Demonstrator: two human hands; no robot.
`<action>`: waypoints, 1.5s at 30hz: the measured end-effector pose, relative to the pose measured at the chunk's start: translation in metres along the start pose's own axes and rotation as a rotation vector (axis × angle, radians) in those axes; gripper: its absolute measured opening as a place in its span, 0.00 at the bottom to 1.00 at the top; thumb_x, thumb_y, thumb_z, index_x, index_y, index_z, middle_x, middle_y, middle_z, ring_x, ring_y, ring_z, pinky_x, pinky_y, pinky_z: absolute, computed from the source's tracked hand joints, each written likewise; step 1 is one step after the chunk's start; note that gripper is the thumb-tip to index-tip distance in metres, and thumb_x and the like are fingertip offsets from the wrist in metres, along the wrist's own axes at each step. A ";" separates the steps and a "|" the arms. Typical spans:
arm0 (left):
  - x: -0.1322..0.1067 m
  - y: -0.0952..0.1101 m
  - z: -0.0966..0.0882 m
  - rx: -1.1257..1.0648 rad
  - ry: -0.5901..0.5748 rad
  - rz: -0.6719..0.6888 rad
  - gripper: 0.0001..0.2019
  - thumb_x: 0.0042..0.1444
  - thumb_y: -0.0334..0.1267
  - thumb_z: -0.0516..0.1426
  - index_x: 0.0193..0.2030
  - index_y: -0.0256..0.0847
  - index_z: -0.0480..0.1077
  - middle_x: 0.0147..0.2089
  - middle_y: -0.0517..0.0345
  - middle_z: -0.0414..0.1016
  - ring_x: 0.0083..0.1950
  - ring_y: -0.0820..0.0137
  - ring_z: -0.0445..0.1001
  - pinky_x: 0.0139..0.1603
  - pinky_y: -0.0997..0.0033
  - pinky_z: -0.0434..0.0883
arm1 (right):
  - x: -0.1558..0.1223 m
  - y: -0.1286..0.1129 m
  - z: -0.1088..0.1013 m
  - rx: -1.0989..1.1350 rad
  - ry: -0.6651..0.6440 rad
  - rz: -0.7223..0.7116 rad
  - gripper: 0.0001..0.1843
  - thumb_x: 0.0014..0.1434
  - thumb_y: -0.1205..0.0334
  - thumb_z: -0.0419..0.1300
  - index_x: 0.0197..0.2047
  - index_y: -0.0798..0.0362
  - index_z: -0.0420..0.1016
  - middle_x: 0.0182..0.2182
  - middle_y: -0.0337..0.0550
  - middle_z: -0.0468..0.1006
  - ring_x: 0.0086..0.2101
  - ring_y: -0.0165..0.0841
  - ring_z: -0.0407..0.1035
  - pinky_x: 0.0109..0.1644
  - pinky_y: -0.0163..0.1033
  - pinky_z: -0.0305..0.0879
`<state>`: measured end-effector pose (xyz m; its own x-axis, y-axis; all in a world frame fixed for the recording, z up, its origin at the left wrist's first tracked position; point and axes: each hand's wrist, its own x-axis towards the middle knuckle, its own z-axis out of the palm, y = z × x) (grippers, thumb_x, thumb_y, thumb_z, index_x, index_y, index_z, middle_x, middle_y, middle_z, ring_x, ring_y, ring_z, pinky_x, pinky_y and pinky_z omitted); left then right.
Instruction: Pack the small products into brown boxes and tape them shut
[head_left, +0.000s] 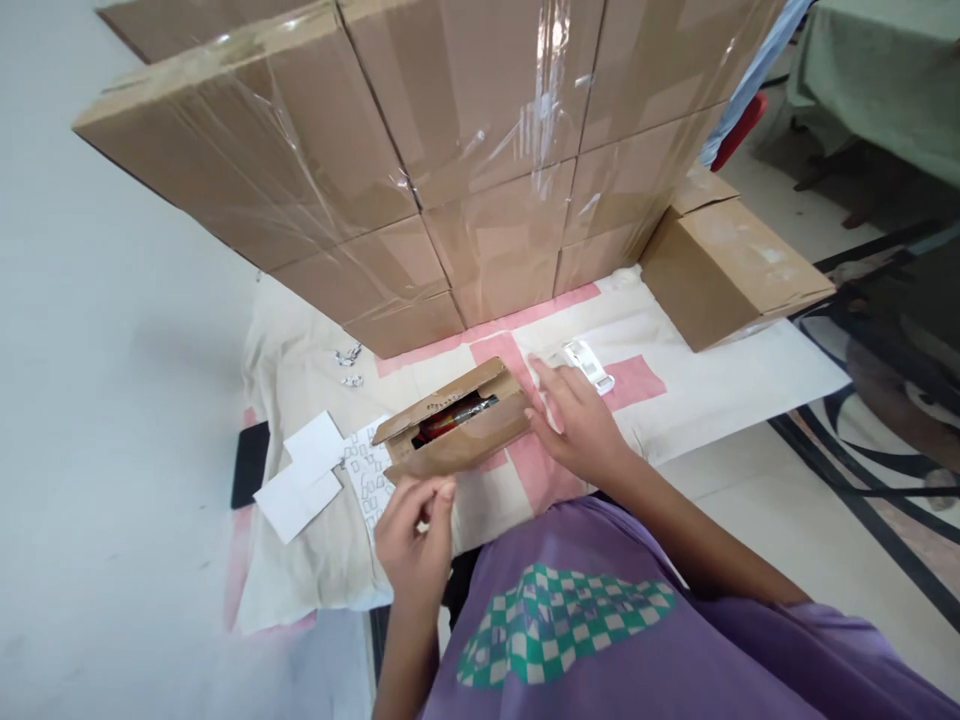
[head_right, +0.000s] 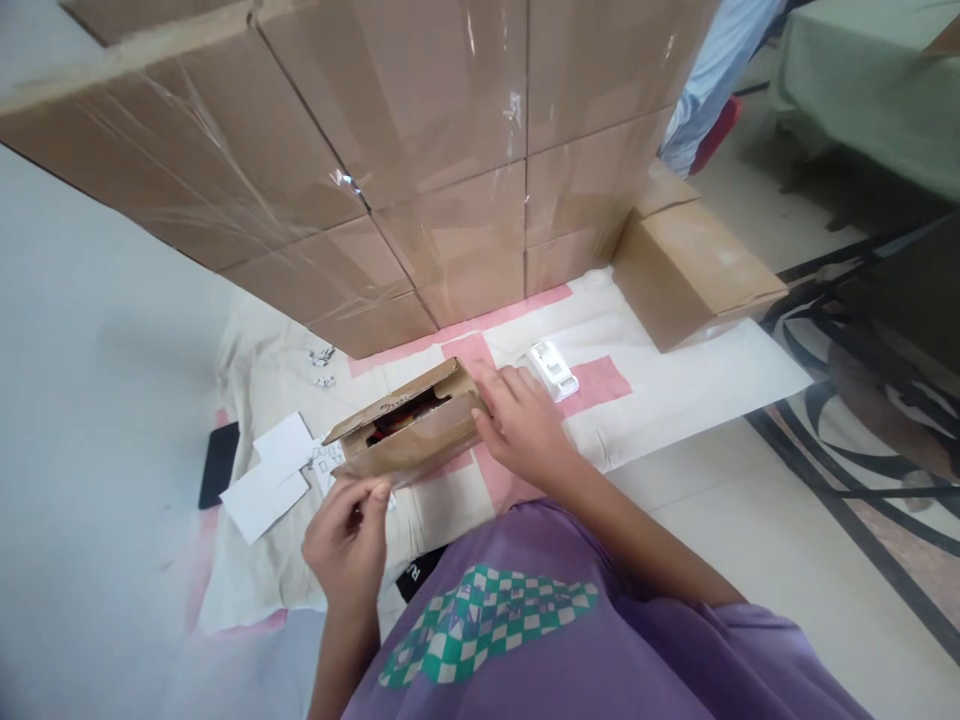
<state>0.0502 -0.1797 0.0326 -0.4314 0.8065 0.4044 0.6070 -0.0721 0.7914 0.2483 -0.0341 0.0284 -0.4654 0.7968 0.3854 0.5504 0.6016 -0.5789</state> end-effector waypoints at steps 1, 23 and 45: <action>0.009 -0.004 -0.008 0.024 -0.041 -0.034 0.04 0.63 0.35 0.61 0.36 0.44 0.77 0.29 0.63 0.69 0.29 0.72 0.65 0.30 0.70 0.62 | 0.007 0.000 0.001 -0.049 -0.019 -0.105 0.33 0.69 0.61 0.55 0.75 0.50 0.54 0.54 0.54 0.76 0.53 0.49 0.68 0.55 0.56 0.66; 0.074 -0.062 -0.045 0.107 -0.468 -0.596 0.18 0.52 0.55 0.66 0.35 0.41 0.74 0.27 0.65 0.57 0.30 0.72 0.60 0.34 0.71 0.59 | 0.029 0.002 0.047 0.142 -0.254 -0.299 0.43 0.69 0.59 0.57 0.78 0.54 0.39 0.60 0.48 0.78 0.63 0.47 0.61 0.69 0.60 0.46; 0.058 -0.116 -0.024 -0.043 0.021 -0.656 0.19 0.61 0.56 0.56 0.48 0.45 0.64 0.27 0.67 0.61 0.25 0.75 0.61 0.27 0.76 0.61 | 0.028 0.002 0.047 0.144 -0.217 -0.259 0.38 0.67 0.62 0.57 0.76 0.50 0.46 0.57 0.46 0.79 0.61 0.46 0.65 0.69 0.62 0.50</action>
<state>-0.0616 -0.1385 -0.0243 -0.7160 0.6795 -0.1602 0.1864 0.4072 0.8941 0.2037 -0.0130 0.0046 -0.7215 0.5788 0.3801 0.2987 0.7554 -0.5832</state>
